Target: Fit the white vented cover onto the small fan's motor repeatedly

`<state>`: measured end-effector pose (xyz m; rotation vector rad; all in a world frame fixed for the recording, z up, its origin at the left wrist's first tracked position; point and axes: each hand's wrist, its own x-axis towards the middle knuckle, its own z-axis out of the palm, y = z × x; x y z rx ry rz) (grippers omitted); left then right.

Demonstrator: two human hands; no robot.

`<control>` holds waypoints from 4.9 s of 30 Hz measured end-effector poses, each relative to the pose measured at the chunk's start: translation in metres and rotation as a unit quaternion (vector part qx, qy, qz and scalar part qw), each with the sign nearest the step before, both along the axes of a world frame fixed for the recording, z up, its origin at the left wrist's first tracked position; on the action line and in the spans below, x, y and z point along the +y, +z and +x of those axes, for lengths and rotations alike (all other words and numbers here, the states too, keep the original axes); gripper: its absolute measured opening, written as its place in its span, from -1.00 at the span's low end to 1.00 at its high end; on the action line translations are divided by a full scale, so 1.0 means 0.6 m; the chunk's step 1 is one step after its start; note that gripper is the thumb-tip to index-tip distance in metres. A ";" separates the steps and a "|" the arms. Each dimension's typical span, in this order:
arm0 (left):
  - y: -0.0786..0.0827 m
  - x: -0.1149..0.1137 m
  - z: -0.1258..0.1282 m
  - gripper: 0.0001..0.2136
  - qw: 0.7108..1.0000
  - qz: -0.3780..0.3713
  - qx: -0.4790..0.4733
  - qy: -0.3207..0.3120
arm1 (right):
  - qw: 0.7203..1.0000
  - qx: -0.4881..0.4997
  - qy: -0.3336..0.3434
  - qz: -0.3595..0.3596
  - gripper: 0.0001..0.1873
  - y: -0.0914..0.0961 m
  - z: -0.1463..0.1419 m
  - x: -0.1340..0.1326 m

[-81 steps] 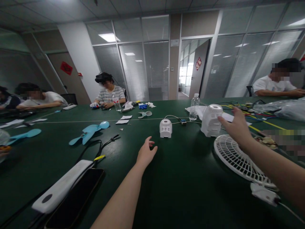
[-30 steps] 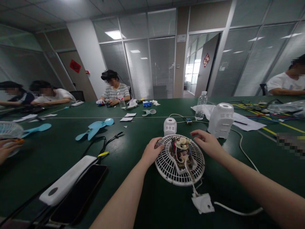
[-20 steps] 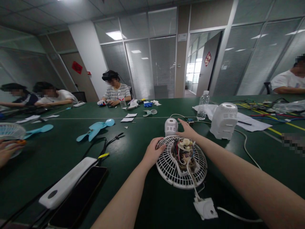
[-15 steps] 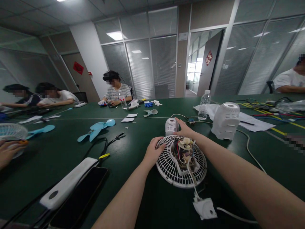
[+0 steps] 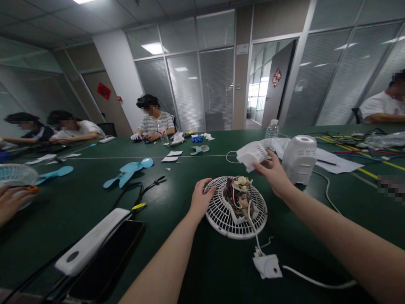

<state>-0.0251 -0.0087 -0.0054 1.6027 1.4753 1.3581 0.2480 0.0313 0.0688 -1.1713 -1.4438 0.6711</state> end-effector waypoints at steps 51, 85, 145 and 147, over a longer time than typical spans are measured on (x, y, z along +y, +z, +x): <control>0.056 -0.082 0.053 -0.14 0.965 0.085 0.114 -0.221 | 0.977 -0.146 0.140 0.070 -0.24 -0.052 -0.011 -0.181; 0.064 -0.092 0.061 0.06 0.954 0.096 0.191 -0.209 | 0.976 -0.155 0.109 0.102 -0.29 -0.046 -0.006 -0.188; 0.080 -0.097 0.053 0.06 0.935 0.051 0.273 -0.222 | 0.945 -0.270 0.183 0.014 -0.23 -0.009 0.008 -0.184; 0.078 -0.095 0.053 0.05 0.932 0.055 0.278 -0.225 | 0.945 -0.265 0.190 0.010 -0.21 -0.006 0.010 -0.184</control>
